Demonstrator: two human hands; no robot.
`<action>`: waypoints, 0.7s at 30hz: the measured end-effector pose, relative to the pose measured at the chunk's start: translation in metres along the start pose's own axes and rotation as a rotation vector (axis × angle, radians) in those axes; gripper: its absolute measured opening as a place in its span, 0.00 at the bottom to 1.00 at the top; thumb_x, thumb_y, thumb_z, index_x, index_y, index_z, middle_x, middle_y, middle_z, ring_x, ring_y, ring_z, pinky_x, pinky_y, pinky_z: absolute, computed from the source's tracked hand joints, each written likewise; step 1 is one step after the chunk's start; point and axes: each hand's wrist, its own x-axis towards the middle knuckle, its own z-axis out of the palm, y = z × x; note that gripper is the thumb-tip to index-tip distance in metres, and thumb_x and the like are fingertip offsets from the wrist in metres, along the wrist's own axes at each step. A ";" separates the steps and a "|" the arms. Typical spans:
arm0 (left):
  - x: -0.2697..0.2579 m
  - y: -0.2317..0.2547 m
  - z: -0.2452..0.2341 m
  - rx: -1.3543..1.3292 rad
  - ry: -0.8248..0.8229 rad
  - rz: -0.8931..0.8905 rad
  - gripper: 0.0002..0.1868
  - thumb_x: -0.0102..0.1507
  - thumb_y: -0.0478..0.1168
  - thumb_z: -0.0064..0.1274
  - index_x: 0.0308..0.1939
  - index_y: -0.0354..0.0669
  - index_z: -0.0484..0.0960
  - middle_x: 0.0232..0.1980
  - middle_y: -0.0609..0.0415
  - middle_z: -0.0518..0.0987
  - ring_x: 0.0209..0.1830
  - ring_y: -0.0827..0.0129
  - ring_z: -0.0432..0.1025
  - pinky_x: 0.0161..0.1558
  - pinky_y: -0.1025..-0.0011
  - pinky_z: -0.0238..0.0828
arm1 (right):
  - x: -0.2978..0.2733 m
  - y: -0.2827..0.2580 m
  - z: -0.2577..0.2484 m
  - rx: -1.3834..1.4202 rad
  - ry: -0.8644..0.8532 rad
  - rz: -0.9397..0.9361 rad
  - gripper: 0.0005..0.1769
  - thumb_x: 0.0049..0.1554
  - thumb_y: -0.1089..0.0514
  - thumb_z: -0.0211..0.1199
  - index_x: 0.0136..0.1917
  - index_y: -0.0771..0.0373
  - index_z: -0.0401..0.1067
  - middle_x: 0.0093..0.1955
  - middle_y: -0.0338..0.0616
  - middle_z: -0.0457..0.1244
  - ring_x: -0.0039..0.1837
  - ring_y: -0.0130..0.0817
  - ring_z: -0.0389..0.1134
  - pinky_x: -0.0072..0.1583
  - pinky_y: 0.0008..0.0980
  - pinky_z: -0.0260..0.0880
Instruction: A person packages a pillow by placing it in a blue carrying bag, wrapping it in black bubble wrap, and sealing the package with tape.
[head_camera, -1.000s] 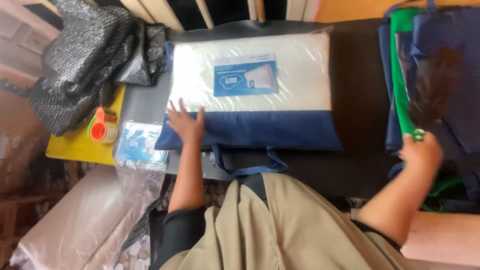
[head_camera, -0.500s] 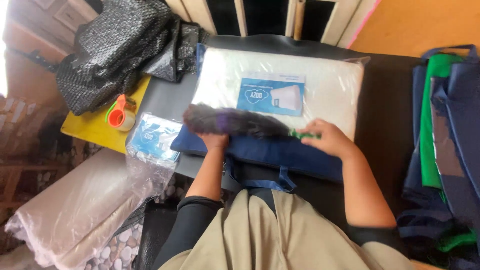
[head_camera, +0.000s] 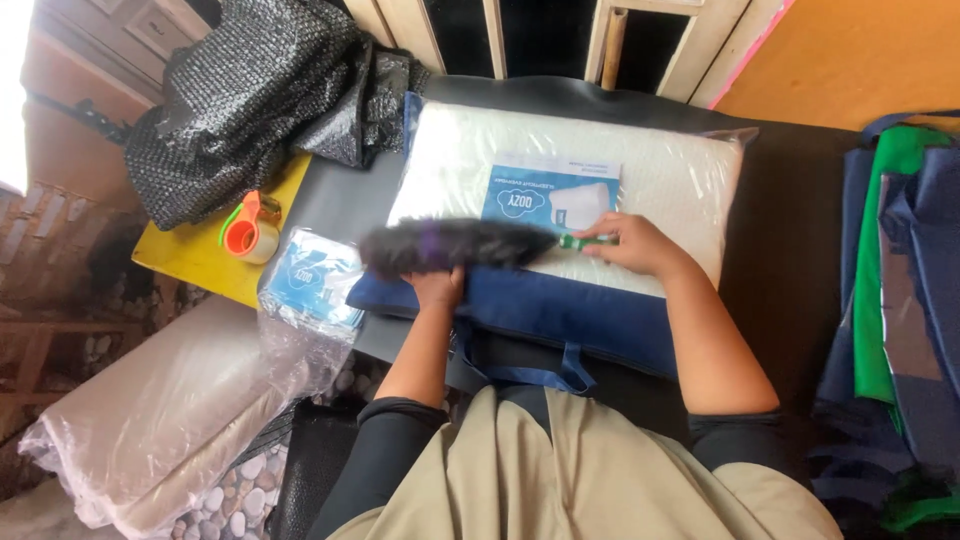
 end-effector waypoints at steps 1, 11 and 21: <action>0.006 0.010 -0.017 -0.002 -0.003 -0.002 0.31 0.57 0.57 0.45 0.58 0.48 0.83 0.59 0.50 0.82 0.66 0.43 0.70 0.61 0.30 0.45 | 0.007 0.008 -0.002 -0.001 -0.001 0.004 0.18 0.53 0.59 0.73 0.58 0.59 0.81 0.51 0.51 0.70 0.38 0.37 0.71 0.48 0.36 0.75; 0.011 0.018 -0.036 -0.026 -0.115 -0.068 0.40 0.62 0.72 0.42 0.65 0.48 0.68 0.74 0.38 0.60 0.78 0.36 0.48 0.69 0.29 0.34 | 0.009 -0.003 0.008 0.052 0.152 -0.119 0.16 0.57 0.61 0.70 0.60 0.58 0.79 0.48 0.50 0.66 0.36 0.34 0.70 0.44 0.34 0.73; 0.022 0.037 -0.071 -0.064 -0.191 -0.110 0.46 0.63 0.70 0.40 0.80 0.54 0.56 0.84 0.43 0.47 0.84 0.40 0.36 0.72 0.32 0.28 | 0.016 0.048 0.021 0.145 0.551 -0.278 0.15 0.58 0.64 0.73 0.59 0.61 0.80 0.43 0.47 0.62 0.31 0.36 0.71 0.30 0.25 0.69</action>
